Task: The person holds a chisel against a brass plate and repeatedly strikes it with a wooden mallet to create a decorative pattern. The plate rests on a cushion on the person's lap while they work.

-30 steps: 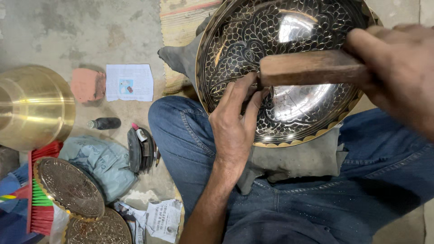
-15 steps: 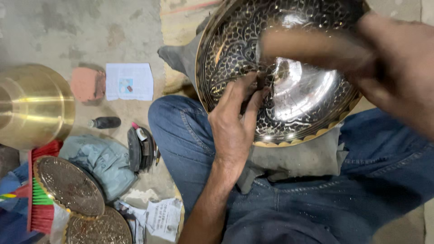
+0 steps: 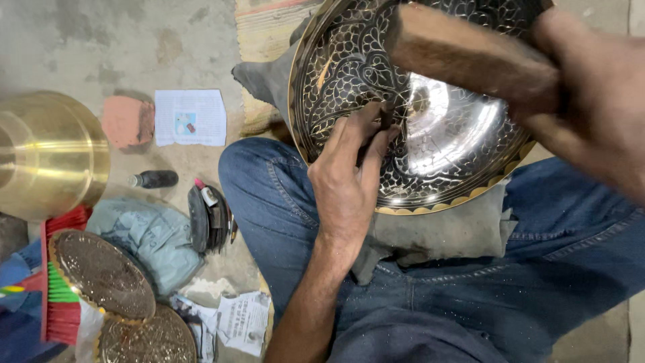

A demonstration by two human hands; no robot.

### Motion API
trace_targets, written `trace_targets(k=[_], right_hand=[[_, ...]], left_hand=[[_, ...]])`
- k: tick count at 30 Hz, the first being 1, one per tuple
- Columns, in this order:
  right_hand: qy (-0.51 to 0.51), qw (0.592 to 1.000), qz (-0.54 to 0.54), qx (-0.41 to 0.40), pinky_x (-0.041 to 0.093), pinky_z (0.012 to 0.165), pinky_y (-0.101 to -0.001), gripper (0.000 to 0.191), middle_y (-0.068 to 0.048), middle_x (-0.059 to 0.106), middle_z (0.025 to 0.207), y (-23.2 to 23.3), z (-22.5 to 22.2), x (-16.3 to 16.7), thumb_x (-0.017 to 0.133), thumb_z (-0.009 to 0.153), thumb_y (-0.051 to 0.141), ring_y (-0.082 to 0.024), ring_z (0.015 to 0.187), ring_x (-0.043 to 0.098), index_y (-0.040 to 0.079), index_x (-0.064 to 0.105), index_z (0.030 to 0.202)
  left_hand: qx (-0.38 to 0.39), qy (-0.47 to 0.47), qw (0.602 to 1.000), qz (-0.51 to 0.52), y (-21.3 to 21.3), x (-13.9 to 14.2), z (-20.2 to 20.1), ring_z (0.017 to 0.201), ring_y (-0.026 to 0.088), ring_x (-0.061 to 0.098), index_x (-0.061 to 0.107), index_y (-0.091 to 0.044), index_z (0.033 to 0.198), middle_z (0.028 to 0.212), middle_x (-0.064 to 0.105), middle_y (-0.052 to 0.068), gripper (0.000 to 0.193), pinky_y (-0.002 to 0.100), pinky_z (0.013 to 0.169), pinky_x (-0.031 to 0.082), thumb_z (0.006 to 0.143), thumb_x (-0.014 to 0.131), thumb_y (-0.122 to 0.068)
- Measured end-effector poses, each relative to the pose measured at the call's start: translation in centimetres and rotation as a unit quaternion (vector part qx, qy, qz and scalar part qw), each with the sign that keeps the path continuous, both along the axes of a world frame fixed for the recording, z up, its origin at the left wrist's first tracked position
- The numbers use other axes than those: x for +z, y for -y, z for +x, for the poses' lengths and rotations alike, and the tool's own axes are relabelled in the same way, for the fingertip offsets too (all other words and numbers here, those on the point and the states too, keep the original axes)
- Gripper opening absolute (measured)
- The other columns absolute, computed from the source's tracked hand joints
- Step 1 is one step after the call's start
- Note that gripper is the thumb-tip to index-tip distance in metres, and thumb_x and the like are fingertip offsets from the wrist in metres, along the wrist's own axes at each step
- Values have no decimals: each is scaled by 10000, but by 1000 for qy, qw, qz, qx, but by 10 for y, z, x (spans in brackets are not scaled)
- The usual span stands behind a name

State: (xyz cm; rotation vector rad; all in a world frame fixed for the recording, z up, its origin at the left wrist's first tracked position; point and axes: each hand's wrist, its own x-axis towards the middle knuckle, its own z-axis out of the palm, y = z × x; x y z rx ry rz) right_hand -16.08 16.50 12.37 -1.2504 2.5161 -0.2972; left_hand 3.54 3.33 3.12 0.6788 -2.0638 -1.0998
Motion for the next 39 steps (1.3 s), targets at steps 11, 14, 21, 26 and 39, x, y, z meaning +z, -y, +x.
trace_targets(k=[11, 14, 21, 26, 39], right_hand=[[-87, 994, 46, 57, 605, 754, -393, 408, -136, 699, 933, 3, 0, 4, 757, 835, 96, -270, 870, 753, 60, 567, 1194], [-163, 978, 57, 114, 599, 764, -402, 453, -134, 698, 927, 5, 1, 3, 798, 776, 130, -287, 869, 743, 61, 583, 1169], [-226, 957, 108, 145, 591, 788, -402, 516, -111, 675, 883, 2, -6, -5, 854, 685, 146, -267, 875, 724, 101, 592, 1126], [-141, 980, 107, 89, 591, 793, -410, 373, -114, 680, 879, -1, -6, -5, 806, 860, 185, -263, 882, 724, 94, 576, 1138], [-79, 993, 60, 57, 601, 759, -404, 385, -157, 669, 943, 1, -7, -7, 770, 854, 113, -266, 860, 728, 42, 554, 1165]], left_hand=[[1, 1, 1000, 3, 0, -1, -1, 1002, 192, 785, 635, -52, 1295, 1191, 738, 99, 312, 311, 813, 658, 995, 723, -58], [-2, 4, 1000, -4, 1, -3, -1, 1010, 195, 780, 632, -54, 1300, 1174, 734, 96, 311, 304, 822, 669, 1000, 711, -52], [-6, 1, 1000, -12, 2, -7, 1, 1035, 201, 777, 623, -54, 1327, 1172, 728, 94, 321, 309, 855, 674, 1012, 671, -22], [-3, 14, 1000, -1, 1, -5, 1, 1015, 208, 776, 634, -50, 1299, 1171, 735, 102, 311, 318, 838, 660, 994, 692, -20], [-1, 19, 1000, 18, 1, -4, 0, 1010, 188, 782, 634, -67, 1306, 1173, 739, 80, 303, 303, 814, 665, 1010, 696, -46]])
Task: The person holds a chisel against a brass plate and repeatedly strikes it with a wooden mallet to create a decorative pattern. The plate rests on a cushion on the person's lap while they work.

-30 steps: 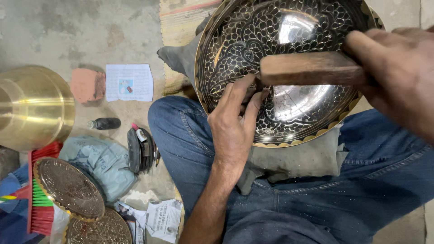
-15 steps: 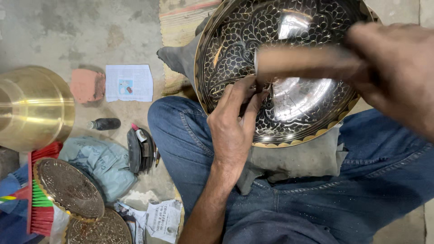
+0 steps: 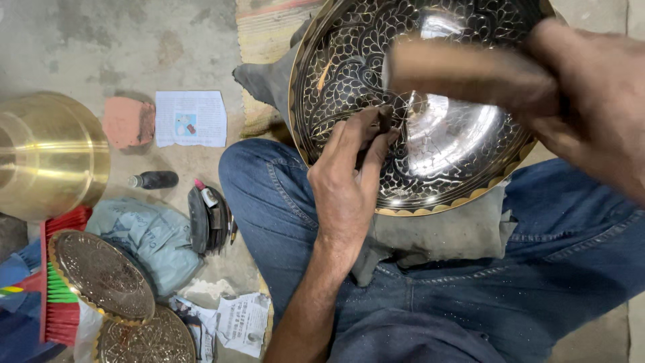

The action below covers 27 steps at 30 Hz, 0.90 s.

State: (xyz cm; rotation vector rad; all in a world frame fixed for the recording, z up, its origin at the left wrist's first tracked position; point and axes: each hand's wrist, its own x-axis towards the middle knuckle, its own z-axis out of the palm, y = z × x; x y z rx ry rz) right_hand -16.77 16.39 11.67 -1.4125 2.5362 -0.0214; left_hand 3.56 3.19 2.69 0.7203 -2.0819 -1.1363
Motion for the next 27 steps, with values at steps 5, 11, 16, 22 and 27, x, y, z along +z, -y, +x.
trace_targets(k=[5, 11, 16, 22, 27], right_hand=[[-165, 979, 26, 118, 590, 768, -387, 352, -101, 643, 821, -3, -1, -4, 794, 821, 222, -238, 793, 703, 99, 568, 1061], [-163, 979, 62, 106, 588, 770, -373, 313, -77, 647, 816, -13, -1, -9, 761, 831, 194, -214, 754, 686, 102, 585, 1072], [-61, 998, 2, 22, 577, 777, -387, 330, -119, 657, 899, -19, 2, -9, 740, 907, 153, -229, 773, 675, 42, 609, 1188], [-107, 992, 18, 71, 575, 859, -411, 447, -110, 672, 919, -16, 10, -7, 776, 834, 137, -231, 830, 692, 52, 639, 1250], [-111, 991, -16, 77, 568, 858, -413, 424, -131, 682, 914, -11, 9, -3, 782, 828, 123, -261, 862, 698, 27, 641, 1216]], left_hand=[[-4, -13, 999, -39, -1, 0, 2, 1048, 201, 775, 623, -60, 1340, 1193, 725, 88, 344, 321, 874, 668, 1006, 698, -27], [-8, -12, 999, 36, -1, 2, 0, 985, 181, 792, 640, -65, 1300, 1166, 734, 87, 319, 285, 800, 684, 990, 711, -46], [-27, -49, 998, 26, -1, -1, -2, 1050, 199, 785, 622, -69, 1324, 1209, 738, 102, 342, 305, 868, 671, 998, 721, -43], [-29, -18, 999, -2, -1, -1, -1, 1074, 211, 780, 605, -65, 1329, 1209, 738, 108, 341, 317, 890, 665, 1003, 689, -10], [-34, -15, 999, -4, -1, 1, 0, 1045, 214, 779, 598, -42, 1327, 1185, 732, 111, 337, 328, 862, 657, 1003, 688, -10]])
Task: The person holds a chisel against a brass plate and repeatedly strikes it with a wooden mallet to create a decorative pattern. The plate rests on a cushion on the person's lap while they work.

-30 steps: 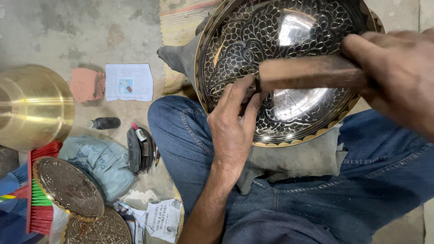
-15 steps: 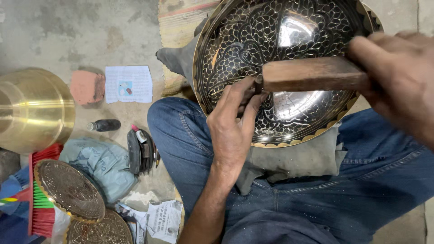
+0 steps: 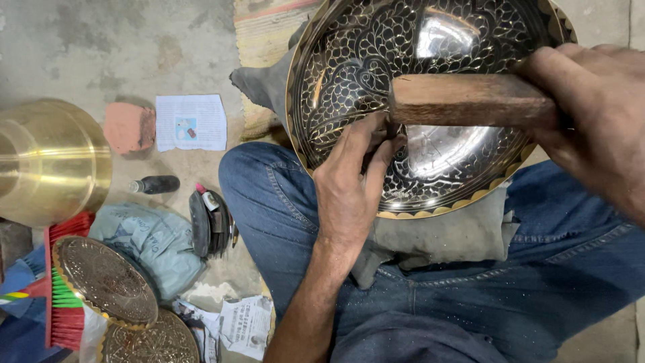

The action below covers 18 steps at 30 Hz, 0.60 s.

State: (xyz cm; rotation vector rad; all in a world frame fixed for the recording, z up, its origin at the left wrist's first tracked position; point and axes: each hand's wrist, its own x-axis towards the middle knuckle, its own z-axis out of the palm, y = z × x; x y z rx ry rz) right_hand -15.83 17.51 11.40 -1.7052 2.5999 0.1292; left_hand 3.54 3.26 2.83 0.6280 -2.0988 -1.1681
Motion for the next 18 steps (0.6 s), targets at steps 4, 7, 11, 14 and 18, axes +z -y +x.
trace_targets(k=[4, 7, 11, 14, 18], right_hand=[[66, 997, -47, -18, 565, 810, -428, 389, -157, 673, 932, 1, -2, 1, 760, 839, 77, -272, 851, 690, 4, 630, 1198], [87, 994, -18, -58, 572, 743, -413, 297, -157, 656, 905, 1, -2, -1, 721, 925, 91, -260, 795, 680, 14, 611, 1190], [-48, 998, 26, 4, 571, 762, -401, 250, -121, 650, 809, -2, -2, -3, 740, 899, 168, -245, 758, 654, 58, 609, 1081], [135, 984, -13, -112, 551, 658, -414, 231, -117, 624, 838, -4, -1, -5, 653, 946, 99, -241, 726, 656, 60, 582, 1163], [26, 999, -19, -22, 578, 719, -400, 351, -124, 652, 857, -6, -2, -5, 725, 834, 101, -251, 778, 686, 48, 596, 1157]], left_hand=[[7, 0, 1000, 7, -2, -2, 1, 1021, 203, 787, 604, -48, 1300, 1176, 739, 107, 308, 321, 840, 653, 1010, 703, -24], [0, -9, 1000, -10, -2, -5, 1, 1052, 203, 784, 591, -58, 1326, 1195, 733, 101, 322, 306, 860, 670, 1021, 693, -29], [-4, 5, 1000, -14, -1, -10, 0, 1057, 201, 783, 589, -69, 1325, 1188, 737, 90, 314, 292, 855, 687, 1028, 682, -30], [-6, -3, 1000, 1, -2, -10, 1, 1065, 201, 786, 588, -69, 1316, 1210, 738, 95, 311, 294, 853, 686, 1025, 690, -31], [-4, 1, 999, -36, -1, -8, 2, 1063, 216, 776, 588, -60, 1323, 1185, 730, 105, 333, 318, 882, 672, 1008, 693, -27]])
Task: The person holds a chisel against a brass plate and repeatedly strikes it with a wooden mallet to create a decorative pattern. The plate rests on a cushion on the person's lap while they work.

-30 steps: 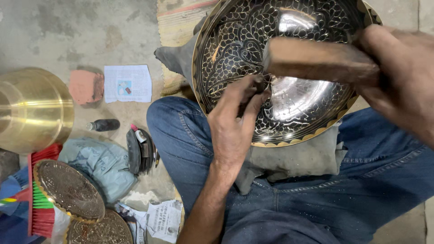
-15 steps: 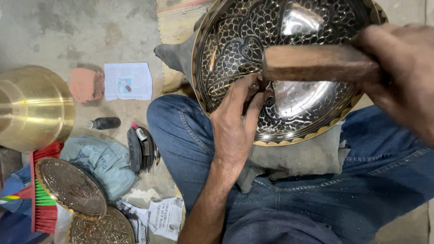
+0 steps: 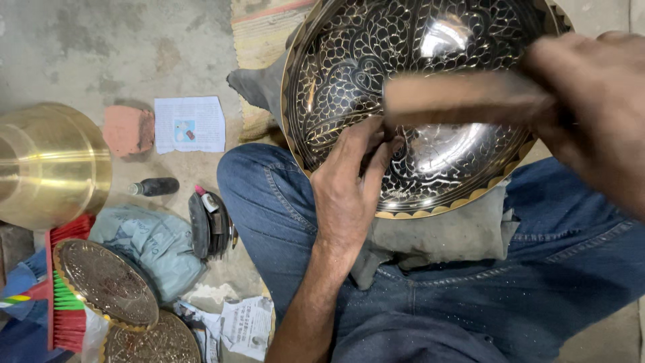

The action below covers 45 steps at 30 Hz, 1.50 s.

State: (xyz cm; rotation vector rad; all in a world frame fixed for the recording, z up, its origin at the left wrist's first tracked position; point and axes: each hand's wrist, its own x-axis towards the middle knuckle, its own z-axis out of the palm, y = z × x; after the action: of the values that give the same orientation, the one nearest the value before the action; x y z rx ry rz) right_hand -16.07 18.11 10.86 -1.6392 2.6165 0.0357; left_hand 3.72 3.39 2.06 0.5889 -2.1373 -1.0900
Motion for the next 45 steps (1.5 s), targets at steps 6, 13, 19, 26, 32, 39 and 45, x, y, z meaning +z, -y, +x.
trace_targets(k=[6, 13, 19, 26, 32, 39, 45], right_hand=[[-63, 996, 37, 58, 597, 734, -415, 419, -122, 680, 799, 4, -4, -1, 797, 761, 115, -269, 759, 725, 45, 612, 1131], [34, 999, -19, -18, 591, 734, -390, 391, -167, 697, 950, 3, -3, 2, 777, 823, 40, -272, 834, 728, 16, 601, 1171], [134, 989, -31, -54, 597, 756, -384, 397, -157, 675, 968, 4, 0, 5, 721, 857, 50, -257, 886, 732, 12, 551, 1213], [12, 999, 50, 11, 595, 826, -373, 296, -97, 664, 902, 7, -2, 4, 691, 900, 108, -215, 851, 710, 63, 576, 1169], [124, 991, -42, -18, 553, 780, -386, 353, -127, 619, 926, 0, -5, -4, 685, 895, 102, -241, 829, 671, 37, 543, 1211], [25, 1000, 6, 18, 554, 800, -421, 307, -138, 642, 863, 2, -2, 3, 750, 887, 136, -274, 798, 669, 42, 593, 1133], [48, 999, 21, -9, 585, 816, -400, 399, -125, 681, 925, 5, 1, 4, 744, 844, 139, -263, 885, 710, 49, 567, 1191]], left_hand=[[7, -7, 1000, 21, 0, 5, 0, 1063, 205, 781, 610, -54, 1304, 1177, 735, 100, 299, 315, 877, 662, 1019, 700, -40], [7, -11, 999, 45, 0, 8, -2, 1029, 187, 790, 626, -60, 1302, 1181, 745, 97, 303, 301, 848, 667, 1013, 718, -57], [4, -7, 999, 45, 1, 4, -2, 1039, 193, 788, 615, -53, 1316, 1199, 739, 100, 327, 304, 858, 672, 1007, 720, -56], [-3, 1, 1000, 30, 1, 0, 0, 1076, 207, 778, 607, -51, 1327, 1220, 727, 110, 336, 307, 892, 677, 1006, 702, -38], [0, -4, 999, 36, 1, 4, 0, 1072, 198, 778, 616, -59, 1319, 1208, 736, 101, 313, 309, 895, 671, 1018, 701, -43], [4, 0, 999, 48, 3, 12, -1, 1073, 210, 779, 609, -52, 1335, 1224, 731, 108, 336, 313, 892, 658, 1009, 691, -28], [-2, 3, 1000, 28, 2, 12, 0, 1094, 216, 767, 604, -44, 1343, 1239, 725, 113, 356, 332, 918, 642, 998, 691, -19]])
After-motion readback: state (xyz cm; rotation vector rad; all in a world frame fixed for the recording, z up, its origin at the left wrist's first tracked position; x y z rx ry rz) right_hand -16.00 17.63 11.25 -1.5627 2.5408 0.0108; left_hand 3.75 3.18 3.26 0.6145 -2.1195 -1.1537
